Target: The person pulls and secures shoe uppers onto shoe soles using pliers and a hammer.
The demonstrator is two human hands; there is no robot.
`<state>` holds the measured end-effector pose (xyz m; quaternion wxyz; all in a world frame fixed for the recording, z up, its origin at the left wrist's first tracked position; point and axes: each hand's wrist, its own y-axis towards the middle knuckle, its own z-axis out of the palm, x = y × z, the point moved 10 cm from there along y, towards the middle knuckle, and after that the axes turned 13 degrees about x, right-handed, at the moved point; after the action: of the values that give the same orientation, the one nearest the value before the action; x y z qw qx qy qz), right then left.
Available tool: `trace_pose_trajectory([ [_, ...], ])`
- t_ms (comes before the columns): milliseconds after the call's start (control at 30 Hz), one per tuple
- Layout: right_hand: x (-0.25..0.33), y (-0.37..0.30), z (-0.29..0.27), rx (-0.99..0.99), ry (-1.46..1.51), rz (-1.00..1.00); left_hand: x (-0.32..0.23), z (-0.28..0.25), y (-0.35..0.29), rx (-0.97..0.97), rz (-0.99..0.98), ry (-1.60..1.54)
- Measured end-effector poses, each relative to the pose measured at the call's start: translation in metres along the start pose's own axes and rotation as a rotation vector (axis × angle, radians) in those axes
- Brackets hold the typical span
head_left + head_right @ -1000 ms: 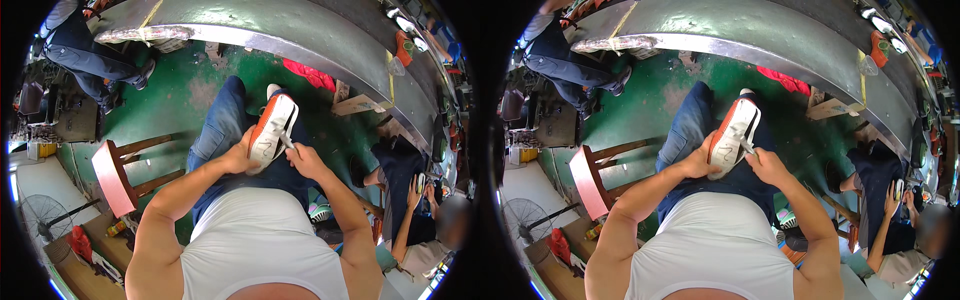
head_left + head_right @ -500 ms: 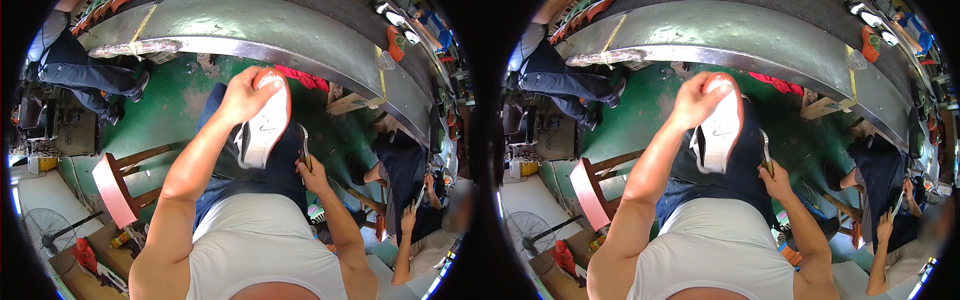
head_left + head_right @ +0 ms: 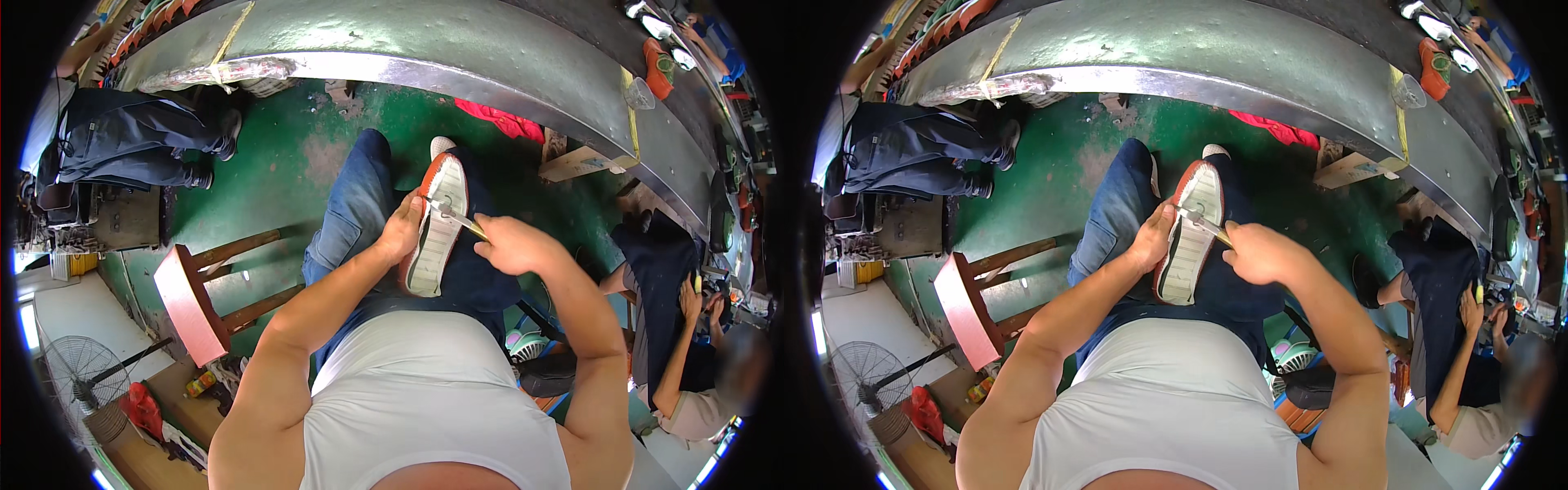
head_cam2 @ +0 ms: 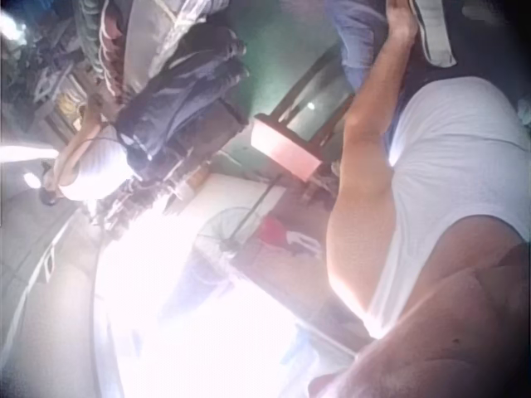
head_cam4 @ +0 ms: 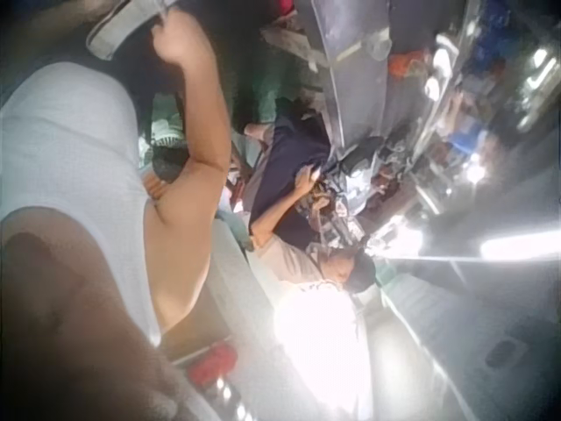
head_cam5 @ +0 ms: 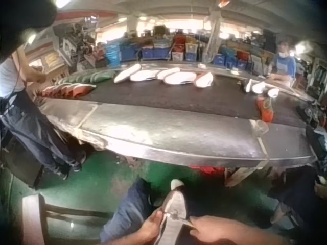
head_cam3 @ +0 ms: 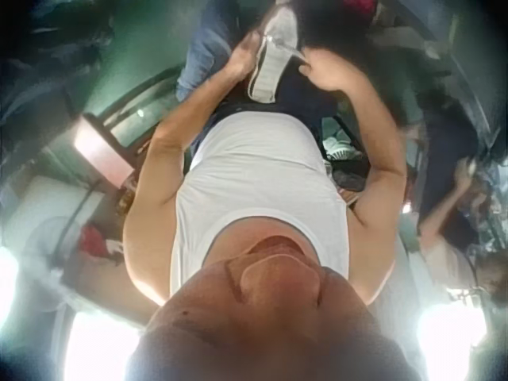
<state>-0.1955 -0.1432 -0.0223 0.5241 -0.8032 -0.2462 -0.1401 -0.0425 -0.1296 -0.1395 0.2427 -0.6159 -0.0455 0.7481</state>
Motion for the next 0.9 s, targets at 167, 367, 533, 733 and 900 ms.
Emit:
trace_pose_trajectory([
  [167, 0.013, 0.009, -0.009, 0.196, -0.100, 0.111, 0.003, 0.000, -0.011, -0.008, 0.001, -0.106],
  [367, -0.011, 0.038, 0.051, -0.369, 0.499, -0.127, -0.013, 0.005, 0.000, 0.090, -0.110, -0.388],
  [533, -0.015, 0.042, 0.072, -0.354, 0.763, -0.137, -0.007, 0.000, 0.007, 0.064, -0.233, -0.385],
  [733, -0.039, 0.032, 0.063, 0.082, 1.078, -0.217, -0.011, 0.012, 0.012, 0.054, -0.280, -0.343],
  [900, -0.044, 0.044, 0.074, 0.082, 1.218, -0.188, -0.014, 0.017, 0.013, 0.082, -0.286, -0.392],
])
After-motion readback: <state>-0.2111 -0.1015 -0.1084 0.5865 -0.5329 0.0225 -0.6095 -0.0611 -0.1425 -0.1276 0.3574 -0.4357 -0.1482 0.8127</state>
